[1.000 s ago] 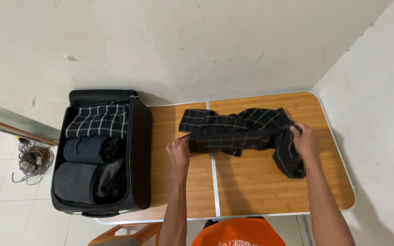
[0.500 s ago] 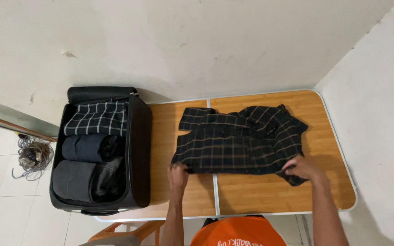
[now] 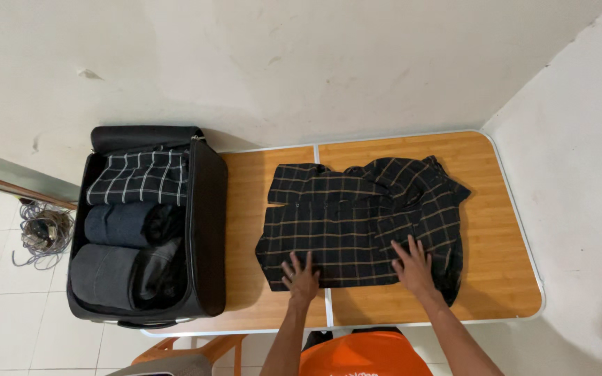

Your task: The person buttons a long-sleeved shirt on a table, spreads it flat, folds the sleeves across the back, and rolls the shirt into a compact bundle before placing it into an open suitcase.

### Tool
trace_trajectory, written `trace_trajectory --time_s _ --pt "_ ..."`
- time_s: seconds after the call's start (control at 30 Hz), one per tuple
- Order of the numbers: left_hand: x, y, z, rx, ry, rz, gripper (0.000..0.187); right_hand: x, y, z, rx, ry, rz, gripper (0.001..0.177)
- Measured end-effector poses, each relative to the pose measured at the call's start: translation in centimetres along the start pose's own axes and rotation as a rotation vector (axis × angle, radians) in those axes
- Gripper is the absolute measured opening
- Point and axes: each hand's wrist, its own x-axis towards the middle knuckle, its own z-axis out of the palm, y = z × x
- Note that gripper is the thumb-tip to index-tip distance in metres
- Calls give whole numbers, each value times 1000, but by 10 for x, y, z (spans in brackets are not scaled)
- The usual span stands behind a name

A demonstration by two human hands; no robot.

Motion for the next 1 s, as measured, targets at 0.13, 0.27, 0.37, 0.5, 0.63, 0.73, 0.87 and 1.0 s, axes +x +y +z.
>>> trace_trajectory --time_s 0.13,0.27,0.37,0.5,0.63,0.73,0.87,1.0 --pt "-6 -21 -5 95 -17 28 85 -35 0 11 -156 -324 2 70" --pt "8 2 -6 73 -156 -166 96 -37 -4 17 -170 -269 119 58" --pt "9 27 4 142 43 28 96 -41 9 10 253 332 128 42" --pt "6 64 -1 100 102 408 86 -38 39 -12 114 564 357 57" --pt "-5 105 -9 148 -18 493 87 -32 55 -24 107 295 516 62" --pt "-15 128 6 114 -115 594 81 -29 52 -18 214 364 457 49" --pt "-22 156 25 133 -184 769 87 -14 48 -9 367 425 217 28" --pt "-20 182 18 104 -406 694 103 2 52 -7 470 379 377 21"
